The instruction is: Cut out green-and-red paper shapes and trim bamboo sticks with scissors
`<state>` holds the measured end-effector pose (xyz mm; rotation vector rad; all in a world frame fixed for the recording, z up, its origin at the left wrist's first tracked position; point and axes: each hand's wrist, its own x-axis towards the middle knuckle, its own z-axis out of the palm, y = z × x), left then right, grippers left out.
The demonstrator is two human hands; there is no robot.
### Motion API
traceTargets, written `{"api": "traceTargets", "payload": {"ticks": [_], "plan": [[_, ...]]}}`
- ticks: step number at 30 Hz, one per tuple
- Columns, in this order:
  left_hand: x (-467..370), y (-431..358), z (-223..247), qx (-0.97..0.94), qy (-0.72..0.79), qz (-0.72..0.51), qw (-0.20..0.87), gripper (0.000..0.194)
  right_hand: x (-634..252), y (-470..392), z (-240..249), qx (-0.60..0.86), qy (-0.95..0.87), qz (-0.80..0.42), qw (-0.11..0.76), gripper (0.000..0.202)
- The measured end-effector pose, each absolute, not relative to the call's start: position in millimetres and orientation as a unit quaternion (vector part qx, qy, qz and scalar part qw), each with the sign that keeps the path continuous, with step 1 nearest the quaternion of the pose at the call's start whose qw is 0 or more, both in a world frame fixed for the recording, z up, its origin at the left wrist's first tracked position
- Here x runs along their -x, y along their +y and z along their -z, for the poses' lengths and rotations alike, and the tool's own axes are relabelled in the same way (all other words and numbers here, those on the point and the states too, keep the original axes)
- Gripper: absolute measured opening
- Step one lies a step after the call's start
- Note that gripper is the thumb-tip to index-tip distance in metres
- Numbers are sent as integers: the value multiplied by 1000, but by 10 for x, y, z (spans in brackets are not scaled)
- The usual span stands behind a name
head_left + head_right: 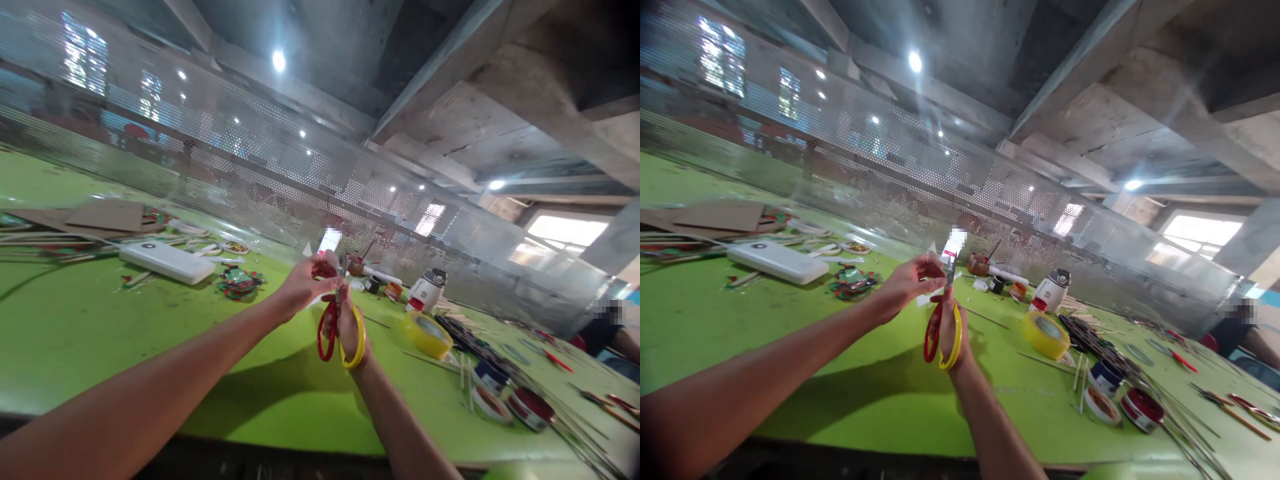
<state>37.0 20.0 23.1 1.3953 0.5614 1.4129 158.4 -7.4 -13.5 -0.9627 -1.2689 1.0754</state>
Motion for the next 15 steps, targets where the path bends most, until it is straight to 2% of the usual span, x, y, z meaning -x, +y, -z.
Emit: {"api": "traceTargets", "payload": {"ticks": [6, 8, 12, 15], "plan": [[-455, 203, -204, -547, 317, -664, 399, 40, -1549, -121, 120, 413, -554, -441, 573, 58], [-485, 192, -194, -492, 325, -686, 426, 38, -1526, -139, 125, 415, -570, -425, 568, 59], [-521, 150, -171, -439, 297, -650, 544, 21, -1495, -159, 158, 410, -590, -412, 561, 60], [-509, 129, -172, -445, 304, -634, 554, 21, -1488, -181, 172, 406, -614, -401, 546, 60]]}}
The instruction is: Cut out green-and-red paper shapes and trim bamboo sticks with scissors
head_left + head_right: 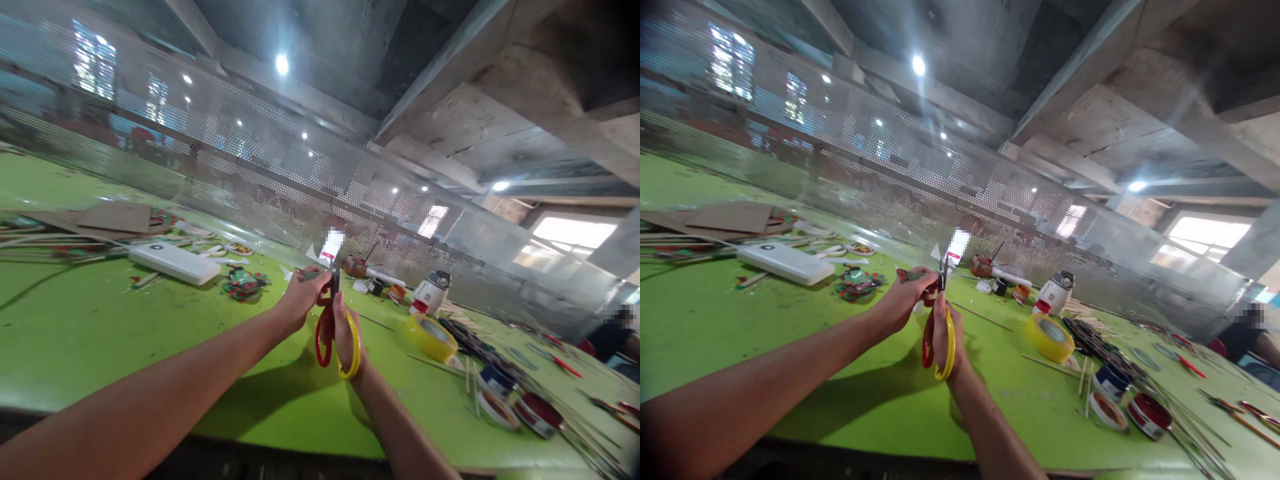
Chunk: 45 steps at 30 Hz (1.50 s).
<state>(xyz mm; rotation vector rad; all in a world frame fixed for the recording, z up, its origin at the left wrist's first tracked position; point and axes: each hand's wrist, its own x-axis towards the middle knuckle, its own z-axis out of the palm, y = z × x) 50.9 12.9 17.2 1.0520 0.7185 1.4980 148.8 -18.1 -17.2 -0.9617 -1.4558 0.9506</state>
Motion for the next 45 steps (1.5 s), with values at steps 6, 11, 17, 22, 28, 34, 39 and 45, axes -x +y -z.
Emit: {"api": "traceTargets", "payload": {"ticks": [6, 11, 17, 22, 28, 34, 39, 45], "plan": [[-466, 100, -210, -469, 348, -635, 505, 12, -1491, -167, 200, 411, -630, -397, 525, 57], [-498, 75, -205, -470, 309, -643, 519, 13, -1504, -90, 247, 397, -615, -414, 541, 57], [-524, 48, -193, -485, 317, -652, 488, 11, -1478, -137, 193, 389, -595, -437, 551, 59], [-521, 9, -233, -490, 324, -652, 478, 7, -1455, -199, 140, 404, -592, -420, 557, 58], [-490, 48, -229, -506, 343, -643, 461, 7, -1492, -173, 149, 409, -608, -416, 538, 59], [-391, 158, -224, -567, 371, -613, 408, 11, -1522, -150, 142, 403, -616, -422, 530, 58], [-360, 159, -256, -588, 387, -595, 388, 13, -1554, -148, 146, 417, -629, -407, 514, 56], [-369, 184, -219, -590, 363, -600, 400, 11, -1594, -63, 229, 435, -644, -356, 519, 53]]}}
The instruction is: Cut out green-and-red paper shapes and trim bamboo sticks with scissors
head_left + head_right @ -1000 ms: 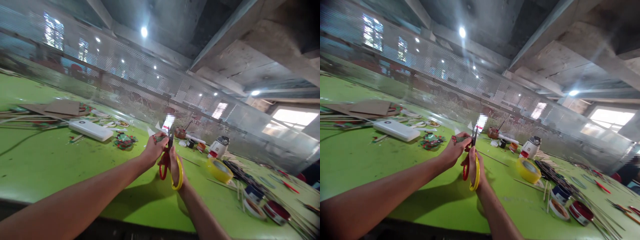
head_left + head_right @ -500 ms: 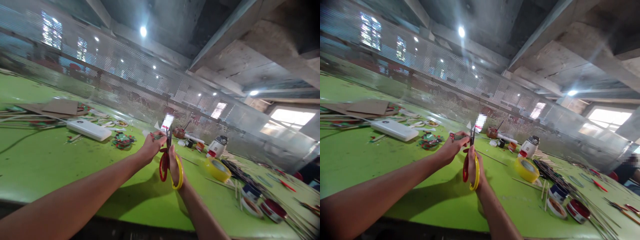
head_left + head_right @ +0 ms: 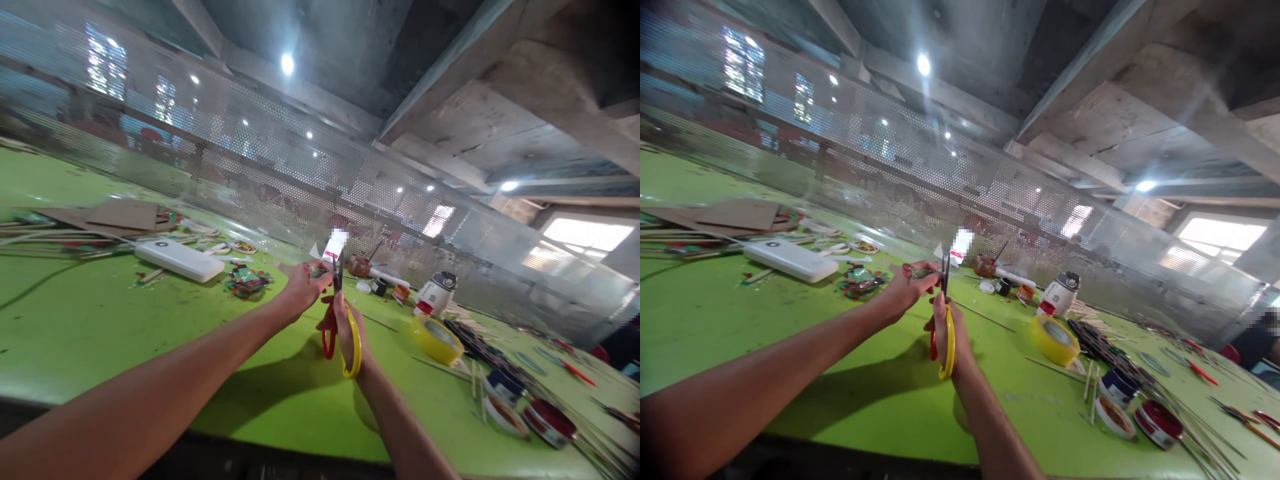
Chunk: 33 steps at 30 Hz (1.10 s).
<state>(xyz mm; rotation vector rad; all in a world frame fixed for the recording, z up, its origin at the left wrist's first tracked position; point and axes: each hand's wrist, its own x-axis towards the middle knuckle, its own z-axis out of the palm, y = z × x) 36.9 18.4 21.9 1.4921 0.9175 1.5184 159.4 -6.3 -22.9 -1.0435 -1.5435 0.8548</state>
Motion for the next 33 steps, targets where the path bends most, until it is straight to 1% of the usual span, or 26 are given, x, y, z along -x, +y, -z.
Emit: {"api": "traceTargets", "payload": {"ticks": [9, 15, 19, 23, 25, 33], "plan": [[-384, 177, -227, -583, 354, -600, 417, 10, -1606, -29, 266, 447, -678, -286, 509, 50], [-380, 169, -248, -599, 351, -595, 405, 6, -1607, -79, 208, 466, -680, -292, 484, 49], [-373, 172, -251, -613, 357, -589, 387, 6, -1611, -93, 180, 469, -682, -285, 484, 48], [-357, 178, -264, -627, 363, -584, 366, 5, -1600, -119, 161, 457, -676, -306, 491, 48], [-350, 177, -277, -629, 354, -582, 375, 4, -1587, -139, 144, 453, -665, -322, 499, 50], [-311, 247, -274, -590, 338, -568, 463, 6, -1573, -164, 94, 451, -647, -356, 501, 59]]}}
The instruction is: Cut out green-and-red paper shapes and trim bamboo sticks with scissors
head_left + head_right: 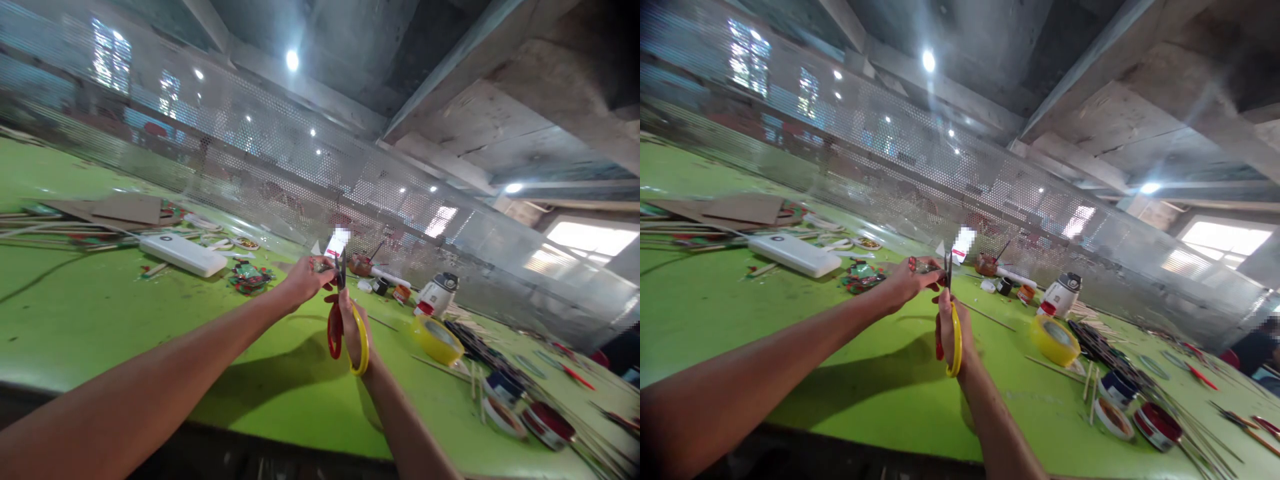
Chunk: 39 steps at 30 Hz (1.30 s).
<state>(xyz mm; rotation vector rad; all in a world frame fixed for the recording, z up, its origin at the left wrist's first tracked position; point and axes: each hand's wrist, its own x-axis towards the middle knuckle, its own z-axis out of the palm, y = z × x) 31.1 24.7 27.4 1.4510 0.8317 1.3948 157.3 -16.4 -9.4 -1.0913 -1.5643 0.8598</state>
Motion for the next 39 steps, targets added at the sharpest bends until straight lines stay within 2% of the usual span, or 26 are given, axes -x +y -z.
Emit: {"api": "traceTargets", "payload": {"ticks": [5, 12, 21, 32, 39], "plan": [[-282, 313, -262, -550, 313, -562, 533, 6, -1587, -116, 146, 448, -634, -390, 495, 56], [-97, 401, -280, -543, 299, -481, 620, 3, -1585, -162, 131, 446, -615, -435, 483, 52], [-5, 428, -319, -580, 343, -473, 568, 14, -1580, -204, 96, 440, -630, -444, 461, 52], [5, 514, -286, -509, 352, -490, 614, 3, -1598, -192, 101, 448, -624, -453, 452, 54], [6, 519, -282, -525, 362, -485, 598, 6, -1601, -176, 111, 454, -616, -461, 449, 56]]}}
